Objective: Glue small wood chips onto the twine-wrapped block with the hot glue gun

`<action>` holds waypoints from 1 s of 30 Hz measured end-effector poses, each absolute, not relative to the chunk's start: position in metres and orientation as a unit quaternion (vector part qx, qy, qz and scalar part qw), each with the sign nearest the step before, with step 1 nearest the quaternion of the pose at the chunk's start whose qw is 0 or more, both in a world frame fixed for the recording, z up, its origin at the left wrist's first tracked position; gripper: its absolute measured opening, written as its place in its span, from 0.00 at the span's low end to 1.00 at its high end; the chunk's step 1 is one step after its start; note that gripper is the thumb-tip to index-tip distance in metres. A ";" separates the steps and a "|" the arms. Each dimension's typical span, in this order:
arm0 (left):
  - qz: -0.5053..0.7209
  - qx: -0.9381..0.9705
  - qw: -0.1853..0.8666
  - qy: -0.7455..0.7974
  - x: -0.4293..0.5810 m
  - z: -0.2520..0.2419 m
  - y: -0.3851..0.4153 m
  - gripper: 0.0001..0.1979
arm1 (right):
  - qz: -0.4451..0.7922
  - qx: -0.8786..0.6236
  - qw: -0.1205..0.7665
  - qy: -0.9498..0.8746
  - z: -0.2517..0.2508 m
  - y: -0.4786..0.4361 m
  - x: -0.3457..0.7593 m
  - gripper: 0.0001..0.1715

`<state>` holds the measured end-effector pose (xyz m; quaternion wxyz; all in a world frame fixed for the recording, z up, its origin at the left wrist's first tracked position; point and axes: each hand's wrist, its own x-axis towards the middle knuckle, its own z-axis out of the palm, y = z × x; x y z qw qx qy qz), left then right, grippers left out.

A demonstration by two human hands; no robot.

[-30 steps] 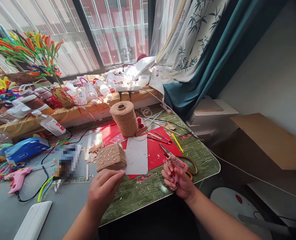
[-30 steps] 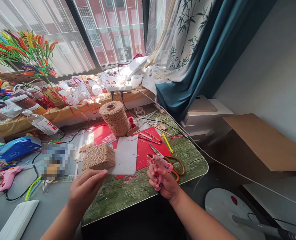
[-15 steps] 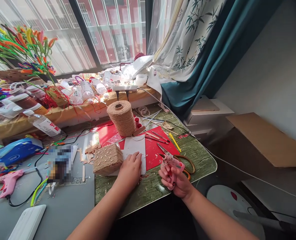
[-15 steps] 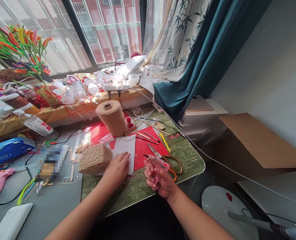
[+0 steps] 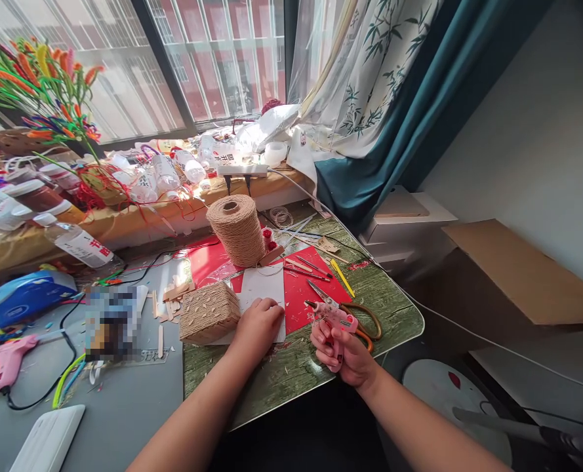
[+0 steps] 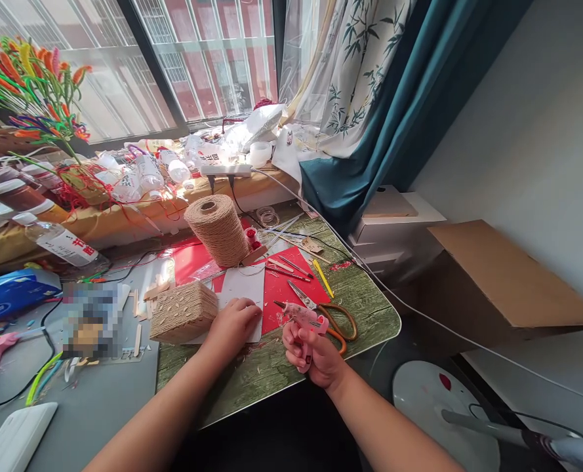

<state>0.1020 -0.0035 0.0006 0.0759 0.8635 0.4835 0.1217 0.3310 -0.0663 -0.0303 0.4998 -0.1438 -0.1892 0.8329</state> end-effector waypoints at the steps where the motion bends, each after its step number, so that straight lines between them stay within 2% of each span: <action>1: 0.118 0.863 0.081 0.485 0.102 0.001 -0.003 0.10 | 0.834 -0.144 0.497 -0.191 -0.030 -0.066 0.331 0.17; 7: 0.097 0.876 0.064 0.469 0.102 -0.002 -0.004 0.08 | 0.837 -0.141 0.488 -0.203 -0.031 -0.066 0.331 0.14; 12: 0.140 0.866 0.065 0.476 0.099 -0.002 -0.005 0.09 | 0.834 -0.138 0.497 -0.198 -0.032 -0.066 0.330 0.14; 18: 0.146 0.865 0.046 0.478 0.112 0.005 0.004 0.13 | 0.833 -0.143 0.494 -0.203 -0.030 -0.065 0.330 0.15; 24: 0.082 0.878 0.036 0.471 0.127 0.014 0.012 0.10 | 0.829 -0.144 0.499 -0.208 -0.028 -0.065 0.330 0.15; 30: 0.122 0.863 0.070 0.484 0.122 0.009 0.016 0.03 | 0.831 -0.145 0.497 -0.205 -0.029 -0.066 0.330 0.15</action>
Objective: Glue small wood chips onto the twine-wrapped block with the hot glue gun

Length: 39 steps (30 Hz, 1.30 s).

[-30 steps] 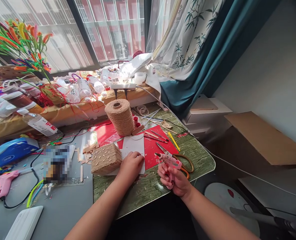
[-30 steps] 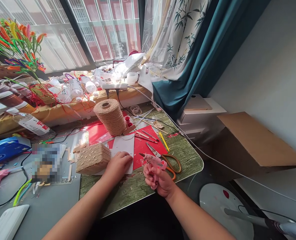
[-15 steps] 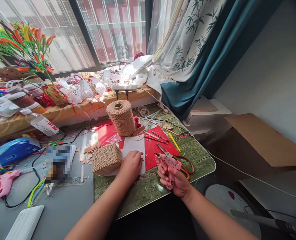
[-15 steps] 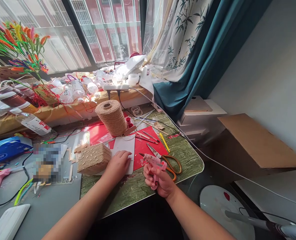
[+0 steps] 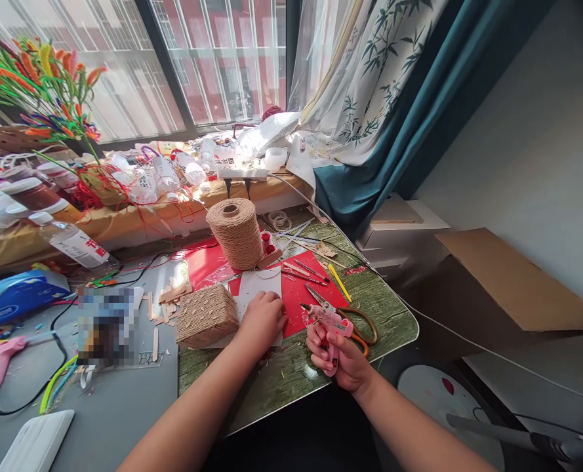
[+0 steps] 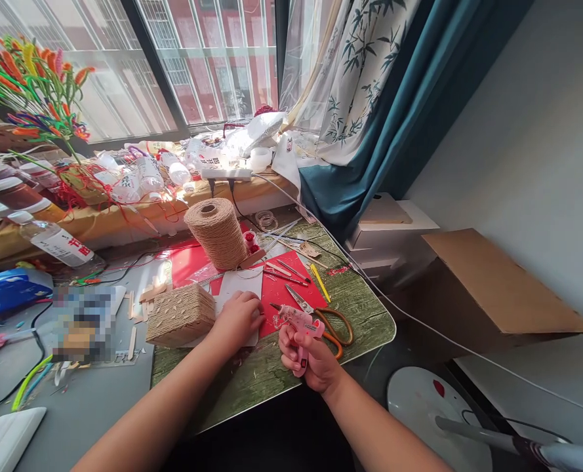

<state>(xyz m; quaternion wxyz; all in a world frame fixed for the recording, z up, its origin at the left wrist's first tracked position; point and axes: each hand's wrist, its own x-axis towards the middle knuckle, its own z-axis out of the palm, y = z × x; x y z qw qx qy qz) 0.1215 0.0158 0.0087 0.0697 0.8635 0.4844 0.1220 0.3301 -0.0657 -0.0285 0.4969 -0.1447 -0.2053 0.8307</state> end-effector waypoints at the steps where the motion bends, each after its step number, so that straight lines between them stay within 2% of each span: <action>1: 0.136 0.864 0.076 0.479 0.120 0.008 0.015 0.02 | 0.830 -0.146 0.497 -0.207 -0.028 -0.066 0.330 0.15; 8: 0.223 0.859 0.078 0.455 0.108 0.017 0.007 0.06 | 0.831 -0.150 0.495 -0.205 -0.029 -0.066 0.330 0.14; 18: 0.078 0.873 -0.003 0.481 0.129 0.017 -0.013 0.09 | 0.833 -0.142 0.492 -0.210 -0.028 -0.065 0.330 0.13; 23: 0.077 0.873 0.031 0.480 0.138 0.011 -0.014 0.06 | 0.829 -0.164 0.493 -0.206 -0.025 -0.066 0.329 0.14; 32: 0.097 0.873 0.050 0.476 0.136 0.005 -0.017 0.08 | 0.829 -0.168 0.495 -0.199 -0.027 -0.067 0.327 0.13; 39: 0.122 0.847 0.108 0.506 0.121 0.001 -0.029 0.08 | 0.830 -0.170 0.494 -0.195 -0.025 -0.068 0.327 0.13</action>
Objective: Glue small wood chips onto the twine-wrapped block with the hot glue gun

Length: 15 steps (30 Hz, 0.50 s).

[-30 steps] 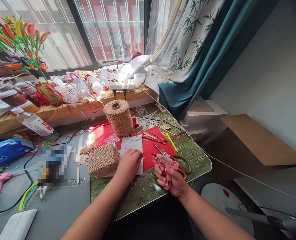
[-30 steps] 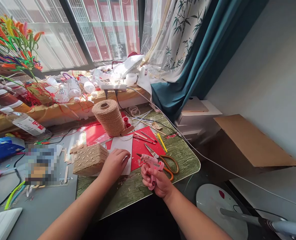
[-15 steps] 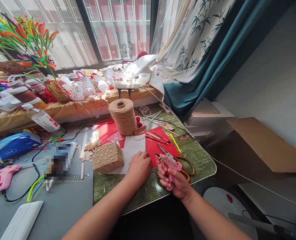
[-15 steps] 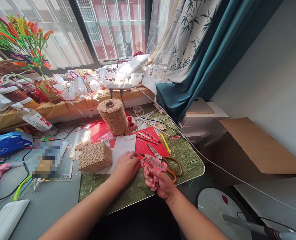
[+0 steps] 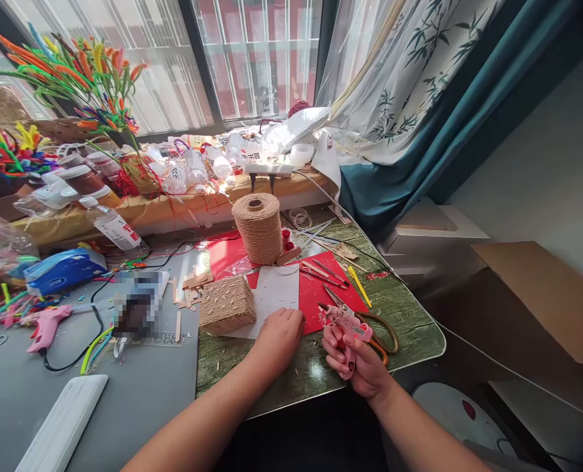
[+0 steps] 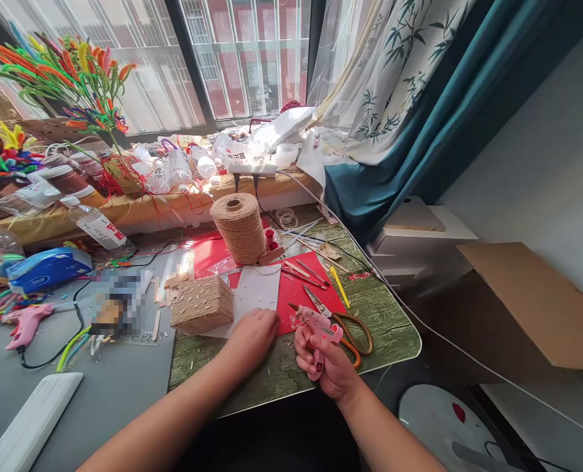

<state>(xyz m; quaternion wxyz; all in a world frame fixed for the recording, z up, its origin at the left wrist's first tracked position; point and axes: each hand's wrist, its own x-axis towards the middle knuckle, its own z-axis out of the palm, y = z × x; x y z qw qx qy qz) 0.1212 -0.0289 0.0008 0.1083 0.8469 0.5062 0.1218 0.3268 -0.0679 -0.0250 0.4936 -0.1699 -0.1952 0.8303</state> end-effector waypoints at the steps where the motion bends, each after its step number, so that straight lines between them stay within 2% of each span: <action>1: 0.133 0.841 0.125 0.509 0.120 0.001 -0.029 0.08 | 0.830 -0.171 0.493 -0.195 -0.025 -0.068 0.327 0.13; 8: 0.251 0.759 0.295 0.524 0.102 0.006 -0.042 0.07 | 0.826 -0.177 0.495 -0.202 -0.025 -0.068 0.326 0.13; 15: 0.363 0.565 0.477 0.566 0.067 0.003 -0.058 0.14 | 0.822 -0.196 0.496 -0.202 -0.028 -0.068 0.325 0.13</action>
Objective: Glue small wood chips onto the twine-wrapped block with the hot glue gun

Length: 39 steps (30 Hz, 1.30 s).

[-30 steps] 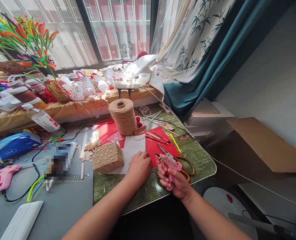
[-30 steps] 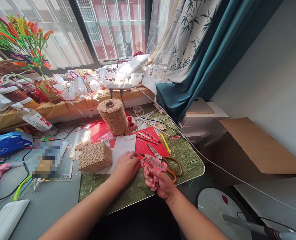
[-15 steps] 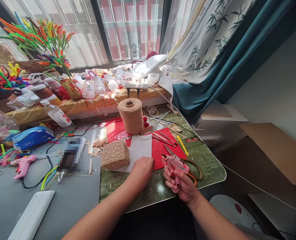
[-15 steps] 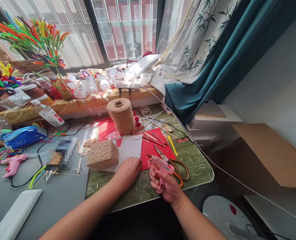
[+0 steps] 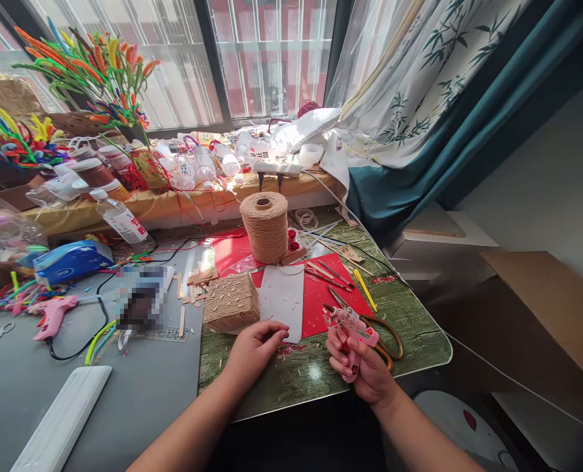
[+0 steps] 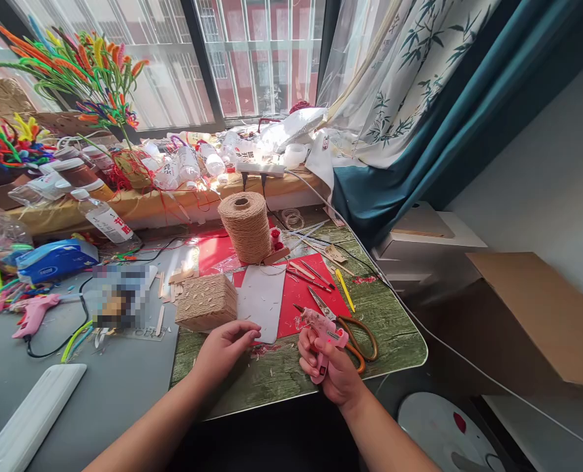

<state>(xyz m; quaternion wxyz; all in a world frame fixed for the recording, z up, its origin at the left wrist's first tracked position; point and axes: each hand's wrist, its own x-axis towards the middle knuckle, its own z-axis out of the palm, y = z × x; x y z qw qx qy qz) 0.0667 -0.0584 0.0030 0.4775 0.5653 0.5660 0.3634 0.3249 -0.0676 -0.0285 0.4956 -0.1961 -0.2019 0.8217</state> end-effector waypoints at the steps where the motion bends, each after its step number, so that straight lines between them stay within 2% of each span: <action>1: 0.376 0.537 0.498 0.568 0.064 0.001 -0.059 0.15 | 0.819 -0.201 0.497 -0.205 -0.028 -0.068 0.324 0.13; 6: 0.410 0.473 0.533 0.569 0.056 -0.006 -0.057 0.17 | 0.789 -0.244 0.495 -0.269 -0.027 -0.070 0.318 0.12; 14: 0.433 0.440 0.582 0.529 0.062 -0.006 -0.064 0.17 | 0.769 -0.299 0.418 -0.381 -0.036 -0.078 0.313 0.12; 19: 0.453 0.410 0.612 0.503 0.066 -0.006 -0.065 0.15 | 0.770 -0.292 0.432 -0.366 -0.034 -0.078 0.313 0.18; 23: 0.457 0.403 0.612 0.504 0.067 -0.009 -0.064 0.14 | 0.771 -0.288 0.439 -0.360 -0.035 -0.078 0.313 0.18; 29: 0.458 0.414 0.588 0.522 0.067 -0.020 -0.065 0.14 | 0.771 -0.297 0.423 -0.372 -0.041 -0.078 0.314 0.14; 39: 0.450 0.430 0.557 0.550 0.065 -0.014 -0.066 0.19 | 0.769 -0.308 0.421 -0.371 -0.046 -0.078 0.315 0.17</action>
